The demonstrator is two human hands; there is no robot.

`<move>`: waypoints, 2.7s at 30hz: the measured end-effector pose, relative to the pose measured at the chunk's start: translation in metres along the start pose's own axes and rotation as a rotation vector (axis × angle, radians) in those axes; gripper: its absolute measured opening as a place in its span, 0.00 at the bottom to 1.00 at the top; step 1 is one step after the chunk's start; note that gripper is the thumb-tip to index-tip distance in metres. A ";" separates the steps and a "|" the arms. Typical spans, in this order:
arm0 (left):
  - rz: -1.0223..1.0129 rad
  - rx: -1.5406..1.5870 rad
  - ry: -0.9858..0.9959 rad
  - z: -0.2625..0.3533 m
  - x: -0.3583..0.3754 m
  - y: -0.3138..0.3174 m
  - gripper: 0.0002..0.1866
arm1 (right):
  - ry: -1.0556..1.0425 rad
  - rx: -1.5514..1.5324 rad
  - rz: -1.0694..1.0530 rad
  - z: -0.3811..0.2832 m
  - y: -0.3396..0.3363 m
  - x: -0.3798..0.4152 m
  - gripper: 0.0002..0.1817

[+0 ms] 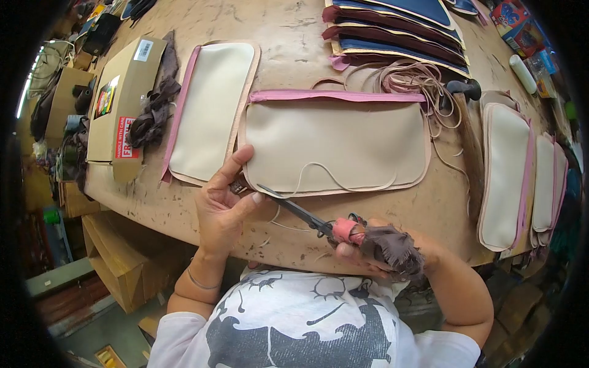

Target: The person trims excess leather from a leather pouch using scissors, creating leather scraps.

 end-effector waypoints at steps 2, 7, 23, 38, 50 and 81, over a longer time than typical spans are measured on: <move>-0.041 0.005 -0.043 -0.003 0.003 0.000 0.25 | -0.041 -0.046 -0.075 0.003 0.004 0.002 0.20; -0.160 -0.036 -0.111 -0.006 0.003 0.010 0.25 | -0.043 -0.101 -0.103 0.008 0.009 0.007 0.19; -0.171 0.074 -0.176 -0.016 0.019 0.040 0.33 | -0.001 -0.084 -0.003 0.048 0.015 0.008 0.21; -0.226 0.067 -0.076 -0.013 0.029 0.068 0.37 | -0.001 -0.308 -0.092 0.077 0.027 0.015 0.20; -0.362 -0.129 -0.046 -0.011 0.043 0.077 0.35 | -0.041 -0.145 0.047 0.077 0.023 0.021 0.21; -0.333 -0.850 0.345 0.042 -0.005 0.061 0.24 | -0.205 0.807 0.900 0.037 -0.043 0.110 0.14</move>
Point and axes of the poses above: each hand's wrist, its own x-axis away from the middle knuckle, its own y-axis out of the palm, z = x × y, the point moved 10 cm from there along -x, towards the middle knuckle, and after that the axes turned 15 degrees about y, right-handed, at the moved point
